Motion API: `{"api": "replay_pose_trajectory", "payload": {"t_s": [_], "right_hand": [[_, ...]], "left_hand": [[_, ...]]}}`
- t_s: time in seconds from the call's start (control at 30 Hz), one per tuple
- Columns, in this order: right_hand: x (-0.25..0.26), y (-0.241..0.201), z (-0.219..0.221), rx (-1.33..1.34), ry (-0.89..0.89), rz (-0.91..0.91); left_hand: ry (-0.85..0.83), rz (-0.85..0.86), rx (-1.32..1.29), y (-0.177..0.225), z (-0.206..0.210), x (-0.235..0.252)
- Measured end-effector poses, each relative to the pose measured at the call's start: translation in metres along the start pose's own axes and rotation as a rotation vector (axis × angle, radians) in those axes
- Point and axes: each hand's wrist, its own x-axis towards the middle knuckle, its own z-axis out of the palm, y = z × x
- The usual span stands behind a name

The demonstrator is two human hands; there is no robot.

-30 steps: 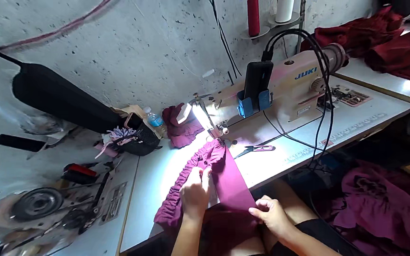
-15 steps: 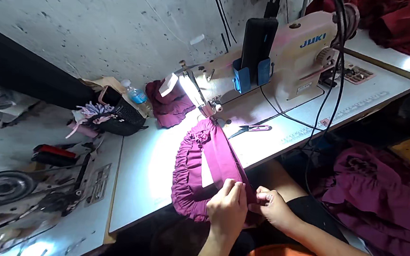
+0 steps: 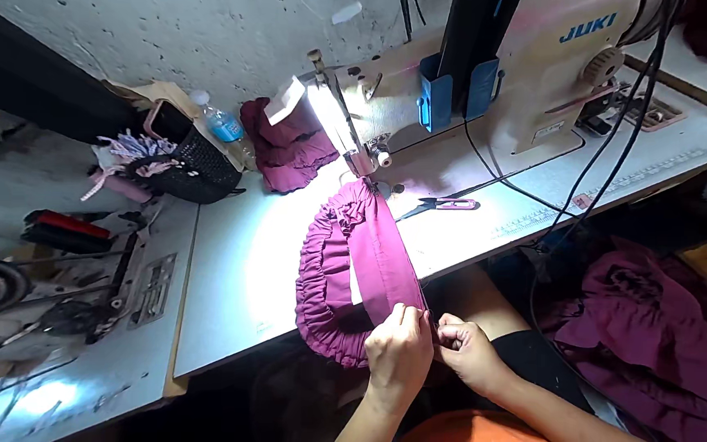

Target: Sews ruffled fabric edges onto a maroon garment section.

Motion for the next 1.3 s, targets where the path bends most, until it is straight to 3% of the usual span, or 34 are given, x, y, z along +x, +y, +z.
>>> {"api": "replay_pose_trajectory", "payload": {"t_s": [0.27,0.4,0.47,0.6,0.7,0.77,0.87,1.03,1.3], "right_hand": [[-0.004,-0.007,0.001,-0.11,0.007,0.023],[0.008,-0.034,-0.022,-0.208,-0.361,-0.15],[0.033,-0.063,-0.039,-0.335,-0.414,-0.245],[0.119,-0.105,-0.039,-0.846,-0.143,-0.364],[0.196,-0.096,-0.03,-1.025,-0.23,-0.545],[0.22,-0.094,-0.03,-1.032,-0.321,-0.657],[0.206,-0.089,-0.035,-0.961,-0.441,-0.754],[0.124,-0.057,-0.046,-0.67,-0.475,-0.859],[0.07,-0.012,-0.038,-0.418,-0.237,-0.883]], "left_hand": [[-0.119,-0.121,-0.14,-0.002,0.001,0.003],[-0.076,-0.115,-0.113,-0.002,-0.004,0.008],[-0.056,-0.079,-0.096,-0.004,-0.009,0.01],[-0.067,0.019,-0.075,-0.005,-0.017,0.016],[-0.07,0.073,-0.061,-0.002,-0.019,0.023],[-0.069,0.078,-0.064,0.0,-0.022,0.027],[-0.06,0.061,-0.092,-0.003,-0.026,0.028],[-0.044,0.056,-0.14,-0.008,-0.02,0.023],[-0.106,0.028,-0.261,-0.011,-0.016,0.015]]}}
